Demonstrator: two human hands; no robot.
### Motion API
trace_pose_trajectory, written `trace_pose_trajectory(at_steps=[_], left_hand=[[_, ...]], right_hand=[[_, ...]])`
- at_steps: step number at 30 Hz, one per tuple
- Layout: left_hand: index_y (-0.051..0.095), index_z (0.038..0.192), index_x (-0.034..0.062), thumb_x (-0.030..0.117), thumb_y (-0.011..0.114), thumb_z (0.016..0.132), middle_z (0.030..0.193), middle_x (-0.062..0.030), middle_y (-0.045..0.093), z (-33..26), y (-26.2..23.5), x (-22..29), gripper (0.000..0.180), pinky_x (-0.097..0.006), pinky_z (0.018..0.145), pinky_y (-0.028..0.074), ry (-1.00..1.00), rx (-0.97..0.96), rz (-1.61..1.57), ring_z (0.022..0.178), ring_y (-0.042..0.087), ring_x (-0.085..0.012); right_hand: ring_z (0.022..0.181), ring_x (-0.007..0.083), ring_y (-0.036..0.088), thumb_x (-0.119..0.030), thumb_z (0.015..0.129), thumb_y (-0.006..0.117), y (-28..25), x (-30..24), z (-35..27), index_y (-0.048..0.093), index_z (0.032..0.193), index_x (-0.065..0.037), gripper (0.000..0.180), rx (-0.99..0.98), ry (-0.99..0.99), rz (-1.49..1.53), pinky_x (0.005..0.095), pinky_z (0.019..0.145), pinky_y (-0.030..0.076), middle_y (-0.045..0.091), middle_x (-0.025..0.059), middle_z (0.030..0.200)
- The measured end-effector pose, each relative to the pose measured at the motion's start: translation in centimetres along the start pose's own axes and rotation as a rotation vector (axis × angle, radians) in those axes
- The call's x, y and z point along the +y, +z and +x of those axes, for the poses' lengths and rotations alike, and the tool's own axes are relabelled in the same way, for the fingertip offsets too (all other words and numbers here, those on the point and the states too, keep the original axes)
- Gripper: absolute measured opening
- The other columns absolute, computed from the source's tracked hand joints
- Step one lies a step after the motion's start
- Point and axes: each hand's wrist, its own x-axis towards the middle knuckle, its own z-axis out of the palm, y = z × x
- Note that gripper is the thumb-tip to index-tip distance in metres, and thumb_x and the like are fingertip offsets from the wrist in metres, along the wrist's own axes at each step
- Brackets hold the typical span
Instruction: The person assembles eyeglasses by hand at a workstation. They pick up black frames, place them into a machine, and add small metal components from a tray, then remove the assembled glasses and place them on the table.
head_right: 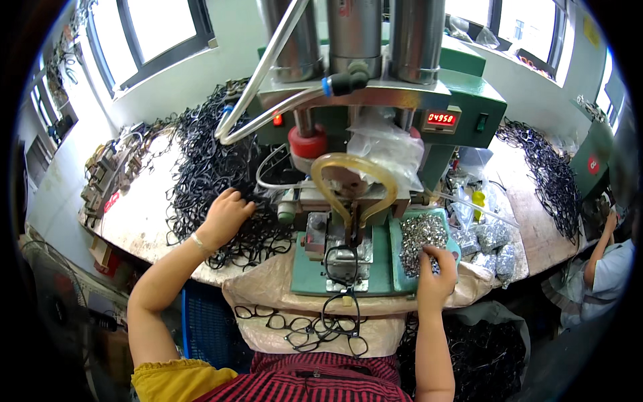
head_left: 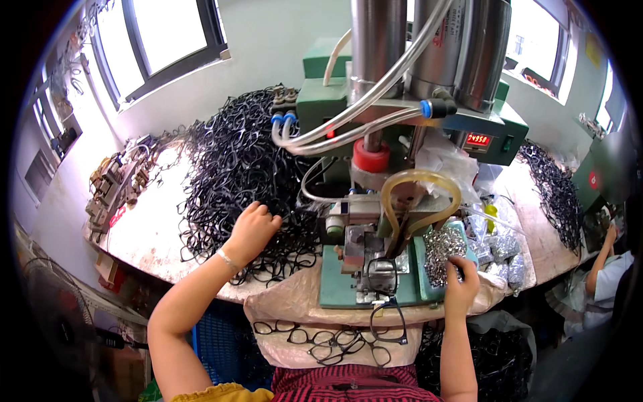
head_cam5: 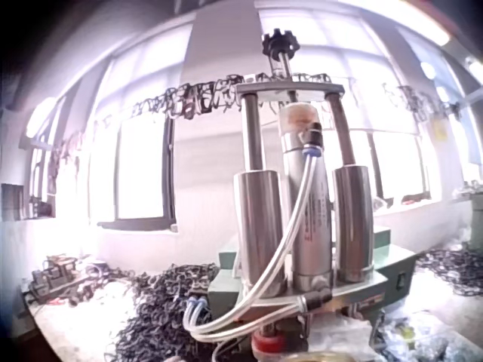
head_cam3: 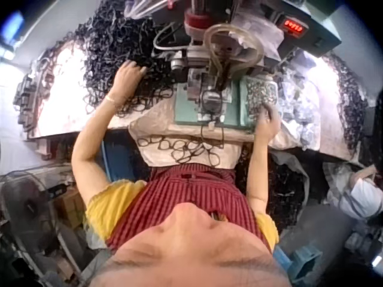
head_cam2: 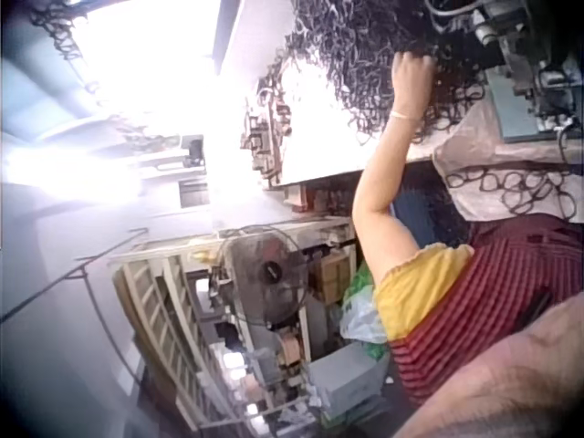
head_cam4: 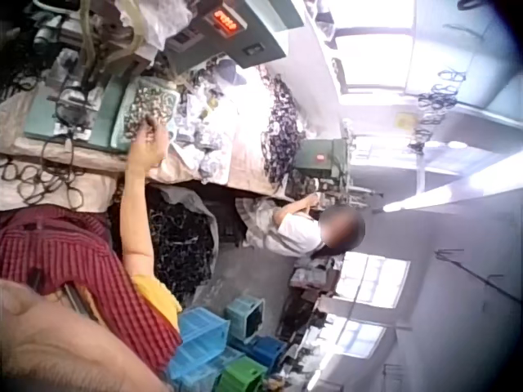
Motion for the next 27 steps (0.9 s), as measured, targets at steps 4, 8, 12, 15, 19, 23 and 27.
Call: trace_pose_trajectory(at_steps=[4, 8, 12, 15, 19, 23, 27], left_hand=[[0.065, 0.109, 0.0037, -0.003, 0.064, 0.078, 0.089, -0.0113, 0.068, -0.5, -3.6, 1.5, 0.032, -0.036, 0.088, 0.049, -0.276, 0.331, -0.435, 0.092, 0.064, -0.0269], [0.056, 0.129, 0.0029, 0.004, 0.049, 0.104, 0.129, -0.0016, 0.059, -2.5, -1.3, 5.5, 0.026, -0.021, 0.082, 0.042, -0.624, 0.694, -1.596, 0.090, 0.050, -0.0051], [0.058, 0.124, 0.0059, 0.019, 0.046, 0.109, 0.116, -0.0004, 0.064, 0.1, -3.0, 9.6, 0.024, -0.019, 0.072, 0.042, -0.689, 0.660, -1.608, 0.083, 0.050, -0.0044], [0.062, 0.112, 0.0047, 0.026, 0.047, 0.109, 0.106, -0.0037, 0.066, -0.5, -2.6, 13.0, 0.026, -0.024, 0.074, 0.047, -0.615, 0.787, -1.623, 0.086, 0.059, -0.0090], [0.058, 0.112, 0.0014, 0.014, 0.050, 0.106, 0.106, -0.0114, 0.068, -2.8, 0.2, 15.8, 0.016, -0.030, 0.077, 0.056, -0.808, 0.827, -1.823, 0.089, 0.068, -0.0197], [0.058, 0.110, 0.0017, 0.012, 0.053, 0.105, 0.104, -0.0137, 0.068, -0.5, -5.5, 15.2, 0.013, -0.030, 0.078, 0.057, -0.567, 1.140, -1.769, 0.093, 0.067, -0.0201], [0.057, 0.104, -0.0012, 0.007, 0.056, 0.101, 0.105, -0.0174, 0.068, 2.8, -13.1, 13.3, 0.009, -0.033, 0.083, 0.055, -0.097, 1.081, -1.462, 0.093, 0.066, -0.0216]], right_hand=[[0.089, 0.0236, 0.064, 0.004, 0.083, 0.068, -5.2, 0.9, -2.6, 0.069, 0.094, 0.002, 0.011, 0.113, 0.090, -0.048, 0.0335, 0.085, 0.048, 0.067, 0.0099, 0.092], [0.092, 0.0256, 0.066, 0.006, 0.079, 0.068, -3.7, -4.7, -0.8, 0.071, 0.093, -0.001, 0.015, -0.078, -0.079, 0.086, 0.0354, 0.086, 0.050, 0.069, 0.0112, 0.094], [0.088, 0.0277, 0.067, 0.000, 0.076, 0.070, 1.4, -9.1, 2.9, 0.070, 0.089, -0.002, 0.013, -0.229, -0.249, 0.312, 0.0364, 0.082, 0.051, 0.070, 0.0118, 0.094], [0.088, 0.0182, 0.066, 0.000, 0.080, 0.072, 4.1, -9.5, 1.4, 0.063, 0.105, 0.001, 0.027, -0.243, -0.003, 0.511, 0.0302, 0.082, 0.051, 0.068, 0.0089, 0.095], [0.090, 0.0120, 0.063, 0.000, 0.082, 0.072, 4.6, -9.2, 0.1, 0.054, 0.119, 0.003, 0.041, -0.270, 0.187, 0.714, 0.0246, 0.085, 0.048, 0.066, 0.0061, 0.097], [0.091, 0.0100, 0.062, 0.002, 0.082, 0.071, 4.7, -10.1, 0.6, 0.051, 0.124, 0.003, 0.046, -0.292, 0.245, 0.760, 0.0232, 0.087, 0.046, 0.068, 0.0051, 0.091], [0.094, 0.0104, 0.062, 0.002, 0.083, 0.071, 4.4, -11.2, 0.8, 0.050, 0.127, 0.003, 0.050, -0.337, 0.276, 0.896, 0.0259, 0.091, 0.046, 0.068, 0.0056, 0.091]])
